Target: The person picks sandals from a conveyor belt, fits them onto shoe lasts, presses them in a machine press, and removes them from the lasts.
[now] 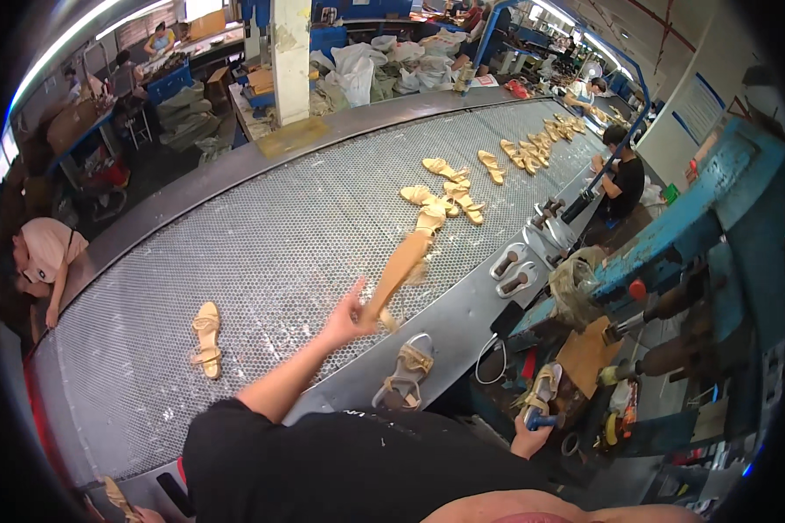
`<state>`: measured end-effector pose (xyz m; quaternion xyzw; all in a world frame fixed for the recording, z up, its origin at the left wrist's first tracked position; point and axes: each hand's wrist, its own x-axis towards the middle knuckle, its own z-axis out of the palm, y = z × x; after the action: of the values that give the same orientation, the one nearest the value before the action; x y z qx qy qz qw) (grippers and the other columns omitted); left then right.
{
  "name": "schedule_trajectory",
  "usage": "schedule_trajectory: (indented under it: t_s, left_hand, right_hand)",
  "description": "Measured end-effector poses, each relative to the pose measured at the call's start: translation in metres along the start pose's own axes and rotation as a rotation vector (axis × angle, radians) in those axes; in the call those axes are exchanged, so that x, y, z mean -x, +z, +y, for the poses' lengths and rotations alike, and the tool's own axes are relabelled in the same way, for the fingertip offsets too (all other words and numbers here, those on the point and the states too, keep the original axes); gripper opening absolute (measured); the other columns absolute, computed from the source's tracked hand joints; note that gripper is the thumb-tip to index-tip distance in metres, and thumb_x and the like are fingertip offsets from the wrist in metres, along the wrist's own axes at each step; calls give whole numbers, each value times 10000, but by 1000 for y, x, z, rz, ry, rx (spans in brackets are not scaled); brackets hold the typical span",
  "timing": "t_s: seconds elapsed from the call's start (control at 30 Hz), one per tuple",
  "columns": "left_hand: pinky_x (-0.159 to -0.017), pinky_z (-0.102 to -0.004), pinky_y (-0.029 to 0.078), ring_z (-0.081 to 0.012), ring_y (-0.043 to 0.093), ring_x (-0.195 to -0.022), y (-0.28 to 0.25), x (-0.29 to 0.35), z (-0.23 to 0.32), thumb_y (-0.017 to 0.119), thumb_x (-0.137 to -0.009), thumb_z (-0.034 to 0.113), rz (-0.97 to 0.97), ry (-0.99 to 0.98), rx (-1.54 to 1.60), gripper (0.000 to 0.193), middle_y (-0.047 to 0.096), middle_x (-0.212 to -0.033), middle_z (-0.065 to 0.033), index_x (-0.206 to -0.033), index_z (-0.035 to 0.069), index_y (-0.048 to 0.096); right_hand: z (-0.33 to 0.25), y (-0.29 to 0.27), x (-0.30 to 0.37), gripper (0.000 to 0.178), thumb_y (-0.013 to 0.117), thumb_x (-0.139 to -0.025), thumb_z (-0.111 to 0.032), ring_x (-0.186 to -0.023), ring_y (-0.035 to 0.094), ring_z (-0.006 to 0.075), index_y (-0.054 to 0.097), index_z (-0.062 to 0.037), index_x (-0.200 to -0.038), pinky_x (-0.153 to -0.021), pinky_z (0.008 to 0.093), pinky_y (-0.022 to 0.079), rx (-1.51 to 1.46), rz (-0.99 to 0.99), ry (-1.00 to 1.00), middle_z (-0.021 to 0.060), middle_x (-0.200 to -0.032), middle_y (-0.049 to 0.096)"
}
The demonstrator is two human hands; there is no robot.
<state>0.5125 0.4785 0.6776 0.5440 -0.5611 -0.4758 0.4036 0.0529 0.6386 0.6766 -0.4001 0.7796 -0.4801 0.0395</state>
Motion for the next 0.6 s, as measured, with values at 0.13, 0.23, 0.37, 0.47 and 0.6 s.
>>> schedule_trajectory:
  t_s: [0.13, 0.23, 0.37, 0.47, 0.6]
  left_hand:
    - [-924, -385, 481, -290, 560, -1156, 125, 69, 21, 568, -848, 72, -418, -731, 1009, 583, 572, -1256, -168, -1391, 80, 355]
    - [-995, -445, 458, -347, 545, -1186, 164, 62, 68, 556, -874, 105, -974, -696, 1293, 478, 561, -1257, -220, -1318, -1, 415]
    - [-949, -411, 489, -292, 623, -1005, 174, -19, 36, 524, -811, 17, -187, -426, 1273, 412, 617, -1113, -141, -1222, -3, 496]
    - [-876, -391, 508, -274, 629, -931, 152, -38, 22, 505, -807, 52, -21, -384, 1147, 309, 620, -1035, -145, -1108, -8, 538]
    - [-851, -398, 510, -261, 632, -906, 209, -3, 45, 549, -819, 170, -257, -476, 998, 371, 622, -1041, -148, -1156, 15, 557]
  right_hand:
    - [-45, 25, -5, 477, 813, -669, -81, -964, 579, 161, 592, 25, -1078, -875, 336, 466, -404, -277, 99, 96, -1082, 602]
    - [-84, 54, 9, 539, 768, -656, -49, -1069, 523, 183, 576, -18, -1158, -962, 321, 393, -526, -489, 50, 66, -1154, 540]
    - [-112, 25, 12, 584, 733, -659, -62, -1111, 524, 204, 540, -25, -1208, -992, 341, 379, -626, -736, -219, 105, -1248, 554]
    - [-104, -16, 10, 494, 761, -655, -73, -1247, 468, 240, 474, -47, -1055, -1055, 361, 329, -638, -963, -227, 154, -1308, 532]
    - [-73, -40, 14, 487, 768, -675, -79, -1273, 462, 248, 457, -74, -1050, -1065, 382, 331, -589, -993, -178, 144, -1308, 548]
